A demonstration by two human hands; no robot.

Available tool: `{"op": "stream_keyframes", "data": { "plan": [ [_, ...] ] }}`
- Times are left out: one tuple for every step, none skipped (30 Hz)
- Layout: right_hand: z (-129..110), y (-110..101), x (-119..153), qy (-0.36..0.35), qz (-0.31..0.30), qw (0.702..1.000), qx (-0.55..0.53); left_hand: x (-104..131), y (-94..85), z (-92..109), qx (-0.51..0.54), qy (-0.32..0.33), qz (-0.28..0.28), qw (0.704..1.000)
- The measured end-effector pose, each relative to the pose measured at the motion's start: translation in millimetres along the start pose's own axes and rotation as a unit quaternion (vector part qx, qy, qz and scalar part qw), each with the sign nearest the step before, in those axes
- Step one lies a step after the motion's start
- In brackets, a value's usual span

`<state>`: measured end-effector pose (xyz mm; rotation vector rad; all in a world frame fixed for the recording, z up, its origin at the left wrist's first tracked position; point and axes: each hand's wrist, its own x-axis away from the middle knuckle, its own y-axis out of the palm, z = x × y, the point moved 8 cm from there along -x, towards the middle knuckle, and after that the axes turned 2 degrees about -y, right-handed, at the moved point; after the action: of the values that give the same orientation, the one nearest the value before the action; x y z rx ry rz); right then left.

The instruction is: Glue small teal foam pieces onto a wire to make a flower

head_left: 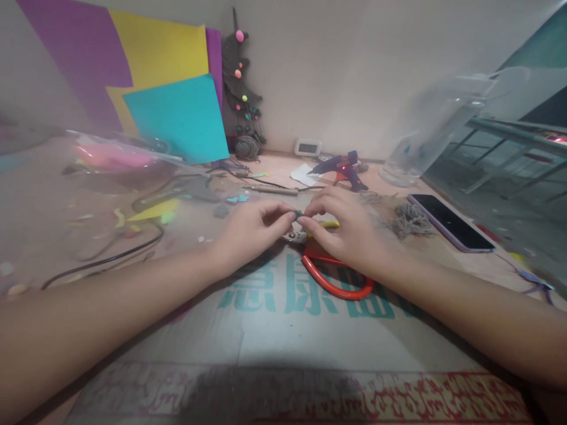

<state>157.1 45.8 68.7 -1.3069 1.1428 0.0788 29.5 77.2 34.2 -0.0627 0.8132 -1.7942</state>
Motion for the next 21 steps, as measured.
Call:
{"op": "stream_keyframes", "data": {
  "plan": [
    [0.0, 1.0, -0.1, 0.008, -0.004, 1.0, -0.001, 0.1, 0.1, 0.3, -0.005, 0.001, 0.0, 1.0],
    [0.0, 1.7, -0.2, 0.017, -0.009, 1.0, -0.006, 0.3, -0.1, 0.7, -0.009, 0.002, 0.001, 1.0],
    [0.1, 2.2, -0.2, 0.027, -0.012, 1.0, -0.012, 0.6, -0.4, 1.1, -0.011, 0.003, 0.002, 1.0],
    [0.0, 2.3, -0.2, 0.035, -0.014, 0.999, -0.019, 1.0, -0.9, 1.4, -0.01, 0.004, 0.003, 1.0],
    [-0.1, 2.5, -0.1, 0.043, -0.017, 0.999, -0.026, 1.3, -1.4, 1.6, -0.005, 0.004, 0.005, 1.0],
    [-0.1, 2.7, 0.0, 0.05, -0.021, 0.998, -0.032, 1.6, -2.0, 1.6, 0.002, 0.005, 0.007, 1.0],
    [0.8, 3.3, 0.3, 0.062, -0.026, 0.997, -0.039, 1.7, -2.2, 1.4, 0.01, 0.004, 0.008, 1.0],
    [3.2, 4.1, 0.8, 0.082, -0.03, 0.995, -0.051, 1.7, -2.5, 0.7, 0.019, 0.002, 0.009, 1.0],
    [6.8, 5.0, 1.6, 0.108, -0.033, 0.991, -0.071, 1.6, -2.8, -0.3, 0.029, -0.002, 0.011, 1.0],
    [11.5, 6.3, 2.7, 0.14, -0.033, 0.984, -0.102, 1.4, -3.3, -1.6, 0.042, -0.008, 0.014, 0.999],
    [16.8, 7.9, 4.2, 0.176, -0.029, 0.974, -0.142, 1.1, -3.7, -3.3, 0.055, -0.016, 0.017, 0.998],
    [22.2, 10.0, 5.9, 0.213, -0.024, 0.958, -0.188, 0.7, -4.1, -5.2, 0.07, -0.025, 0.02, 0.997],
    [26.8, 13.0, 7.7, 0.247, -0.022, 0.94, -0.234, 0.2, -4.6, -7.2, 0.083, -0.035, 0.024, 0.996],
    [30.1, 16.6, 9.2, 0.278, -0.024, 0.92, -0.276, -0.3, -5.1, -9.1, 0.096, -0.045, 0.028, 0.994],
    [32.1, 20.7, 10.5, 0.306, -0.032, 0.899, -0.311, -0.8, -5.6, -10.8, 0.107, -0.054, 0.031, 0.992],
    [32.6, 24.4, 11.4, 0.328, -0.043, 0.881, -0.339, -1.3, -6.1, -12.2, 0.117, -0.061, 0.035, 0.991],
    [31.6, 27.8, 11.7, 0.344, -0.057, 0.864, -0.362, -1.7, -6.9, -13.3, 0.126, -0.067, 0.04, 0.989],
    [29.2, 30.7, 11.6, 0.356, -0.072, 0.848, -0.385, -2.0, -7.6, -14.0, 0.134, -0.071, 0.044, 0.987],
    [26.3, 32.7, 11.2, 0.365, -0.081, 0.832, -0.41, -2.2, -8.0, -14.0, 0.142, -0.071, 0.047, 0.986],
    [23.1, 34.1, 10.7, 0.373, -0.084, 0.813, -0.439, -2.3, -7.9, -13.6, 0.15, -0.07, 0.046, 0.985],
    [20.1, 35.1, 10.3, 0.38, -0.081, 0.792, -0.471, -2.2, -8.0, -12.9, 0.155, -0.067, 0.046, 0.985]
  ]
}}
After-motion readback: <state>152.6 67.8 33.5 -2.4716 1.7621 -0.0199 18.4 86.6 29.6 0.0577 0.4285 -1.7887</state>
